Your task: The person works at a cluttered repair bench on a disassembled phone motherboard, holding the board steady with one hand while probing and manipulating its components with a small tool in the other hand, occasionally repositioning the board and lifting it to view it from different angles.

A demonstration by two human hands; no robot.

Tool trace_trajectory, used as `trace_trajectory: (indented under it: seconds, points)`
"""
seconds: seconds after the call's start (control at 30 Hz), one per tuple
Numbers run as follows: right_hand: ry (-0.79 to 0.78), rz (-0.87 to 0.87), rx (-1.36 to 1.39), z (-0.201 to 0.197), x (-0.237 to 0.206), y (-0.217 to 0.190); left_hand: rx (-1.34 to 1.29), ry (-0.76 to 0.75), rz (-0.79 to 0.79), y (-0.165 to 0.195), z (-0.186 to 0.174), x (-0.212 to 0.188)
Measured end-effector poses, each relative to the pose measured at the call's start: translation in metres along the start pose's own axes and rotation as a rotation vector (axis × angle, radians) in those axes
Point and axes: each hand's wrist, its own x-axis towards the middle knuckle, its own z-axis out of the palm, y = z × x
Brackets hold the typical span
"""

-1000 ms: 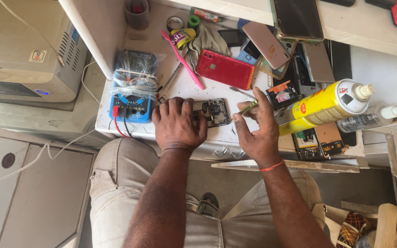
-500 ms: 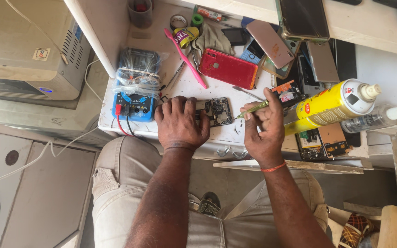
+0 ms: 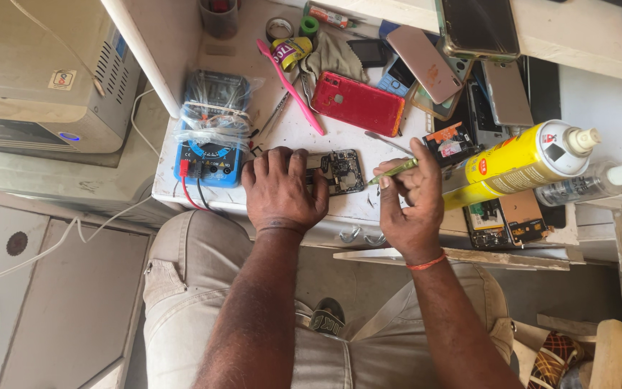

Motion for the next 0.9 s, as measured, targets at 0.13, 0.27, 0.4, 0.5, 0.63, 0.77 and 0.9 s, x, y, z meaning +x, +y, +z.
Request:
trace_trajectory:
  seconds: [0.13,0.27,0.4,0.5,0.63,0.77,0.9]
  points:
    - [-0.002,-0.001,-0.011,0.0036,-0.0011,0.0007,-0.027,0.012,0.004,-0.0002,-0.0003,-0.0004]
    - [-0.003,-0.009,-0.034,0.0018,-0.0011,0.0011,-0.024,0.017,0.011,-0.0003,-0.0002,-0.0007]
    - [-0.002,-0.012,-0.017,0.0012,-0.0013,0.0018,-0.026,0.023,0.011,-0.0002,-0.0001,-0.0006]
    - [-0.002,0.001,-0.015,0.0014,-0.0024,0.0020,-0.032,0.008,0.001,0.0002,-0.0003,-0.0004]
    - [-0.003,-0.002,-0.025,0.0015,-0.0029,0.0020,-0.017,0.000,0.000,0.0004,-0.0013,-0.0003]
    - [-0.008,-0.013,-0.035,0.0014,-0.0020,0.0018,-0.015,-0.015,-0.005,0.0007,-0.0015,0.0002]
    - [-0.021,-0.025,-0.047,0.0009,-0.0011,0.0008,-0.017,-0.010,-0.003,0.0006,-0.0014,0.0000]
